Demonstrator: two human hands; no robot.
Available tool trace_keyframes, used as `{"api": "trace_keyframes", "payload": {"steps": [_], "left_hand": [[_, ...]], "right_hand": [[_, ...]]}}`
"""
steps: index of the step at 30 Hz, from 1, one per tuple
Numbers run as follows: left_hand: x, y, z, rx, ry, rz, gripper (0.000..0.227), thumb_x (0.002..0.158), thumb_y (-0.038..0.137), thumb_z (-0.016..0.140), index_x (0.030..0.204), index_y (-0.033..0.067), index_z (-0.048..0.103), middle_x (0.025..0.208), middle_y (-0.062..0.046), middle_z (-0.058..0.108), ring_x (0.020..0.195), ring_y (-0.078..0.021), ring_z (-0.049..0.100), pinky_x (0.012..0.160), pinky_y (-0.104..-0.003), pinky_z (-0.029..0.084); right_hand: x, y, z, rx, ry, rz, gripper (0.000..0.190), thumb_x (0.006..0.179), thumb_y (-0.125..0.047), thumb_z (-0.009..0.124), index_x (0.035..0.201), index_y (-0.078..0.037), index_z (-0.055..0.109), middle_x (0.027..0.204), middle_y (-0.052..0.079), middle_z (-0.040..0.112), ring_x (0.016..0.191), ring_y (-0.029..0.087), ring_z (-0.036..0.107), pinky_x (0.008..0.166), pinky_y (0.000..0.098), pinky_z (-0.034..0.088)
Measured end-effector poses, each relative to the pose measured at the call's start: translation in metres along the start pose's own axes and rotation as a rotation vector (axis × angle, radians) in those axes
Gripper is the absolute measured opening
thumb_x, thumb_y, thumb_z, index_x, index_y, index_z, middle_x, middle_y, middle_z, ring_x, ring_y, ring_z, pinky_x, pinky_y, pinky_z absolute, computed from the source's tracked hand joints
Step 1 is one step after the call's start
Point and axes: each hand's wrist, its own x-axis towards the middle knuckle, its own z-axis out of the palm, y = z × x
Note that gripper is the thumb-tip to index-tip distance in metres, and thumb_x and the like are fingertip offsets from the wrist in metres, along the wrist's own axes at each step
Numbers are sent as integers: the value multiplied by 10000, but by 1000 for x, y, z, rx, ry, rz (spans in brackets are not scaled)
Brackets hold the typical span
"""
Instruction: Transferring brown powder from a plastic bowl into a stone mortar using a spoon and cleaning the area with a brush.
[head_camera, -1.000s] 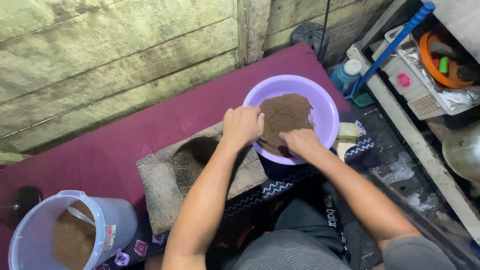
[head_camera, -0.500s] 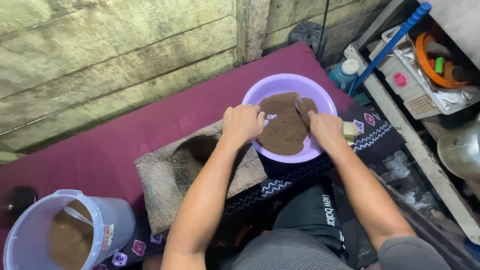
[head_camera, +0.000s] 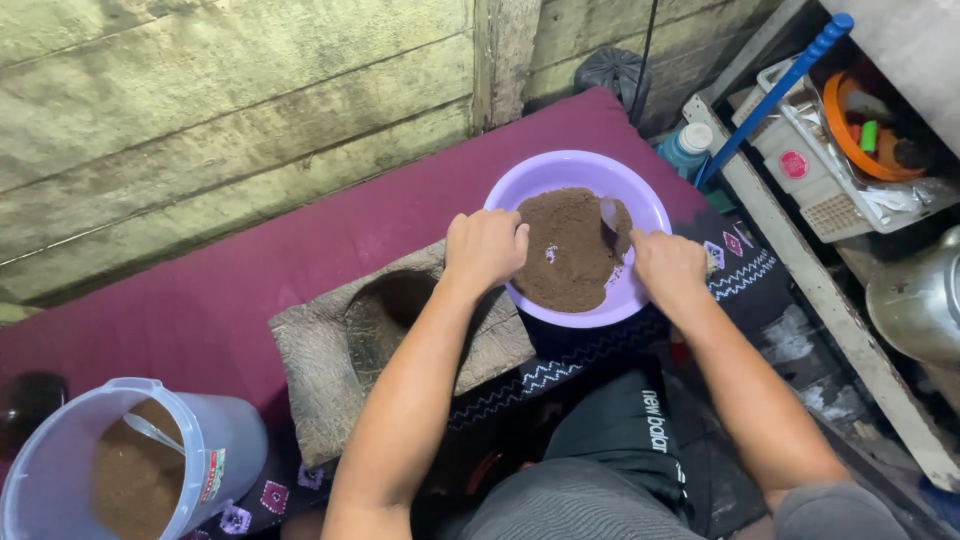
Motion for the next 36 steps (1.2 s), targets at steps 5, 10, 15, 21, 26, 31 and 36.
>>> {"api": "trace_keyframes", "payload": {"steps": [5, 10, 15, 21, 26, 31, 36], "left_hand": [[-1, -1, 3, 1, 29, 9, 406, 956, 403, 423, 1016, 178, 755, 901, -102, 748, 924, -344, 740, 794, -463, 512], [-1, -1, 2, -1, 22, 8, 400, 955, 402, 428, 1008, 176, 754, 897, -99, 749, 923, -348, 741, 793, -469, 512], [-2, 1, 1, 13, 28, 11, 394, 957, 397, 439, 1033, 180, 759, 889, -89, 747, 910, -330, 744, 786, -450, 509], [1, -3, 6, -2, 43, 11, 383, 953, 398, 448, 1011, 179, 756, 894, -89, 750, 917, -338, 745, 791, -461, 509], [0, -1, 3, -3, 31, 10, 387, 952, 406, 448, 1001, 172, 753, 896, -100, 750, 926, -349, 744, 794, -469, 513], [-2, -1, -2, 4, 23, 2, 401, 955, 408, 435, 994, 169, 754, 893, -97, 750, 919, -347, 743, 788, -461, 512], [-2, 3, -2, 16, 0, -4, 396, 963, 407, 448, 1014, 164, 757, 911, -103, 752, 933, -342, 743, 798, -462, 510]], "right_hand": [[-27, -20, 19, 13, -137, -87, 206, 953, -259, 529, 866, -230, 713, 646, 19, 686, 679, 282, 743, 577, 449, 567], [-44, -48, -47, 97, -264, -133, 255, 964, -252, 522, 844, -250, 747, 677, 50, 725, 720, 310, 761, 624, 486, 589], [-1, -9, -9, 118, -275, 46, 318, 997, -323, 453, 1014, -203, 747, 829, 90, 756, 811, 343, 777, 692, 509, 605], [64, -15, 41, 204, -291, 215, 365, 1048, -212, 383, 1105, -101, 726, 898, 135, 750, 875, 424, 765, 722, 590, 582], [53, -66, 9, 351, -332, 87, 292, 985, -193, 462, 1093, -146, 729, 892, 156, 757, 901, 436, 761, 755, 571, 585], [16, -51, -12, 312, -219, -72, 226, 979, -261, 521, 957, -220, 743, 848, 90, 731, 852, 345, 751, 734, 499, 606], [-32, 3, -40, 112, 24, 32, 241, 984, -265, 511, 1131, -295, 701, 849, 10, 616, 842, 243, 713, 730, 402, 593]]}}
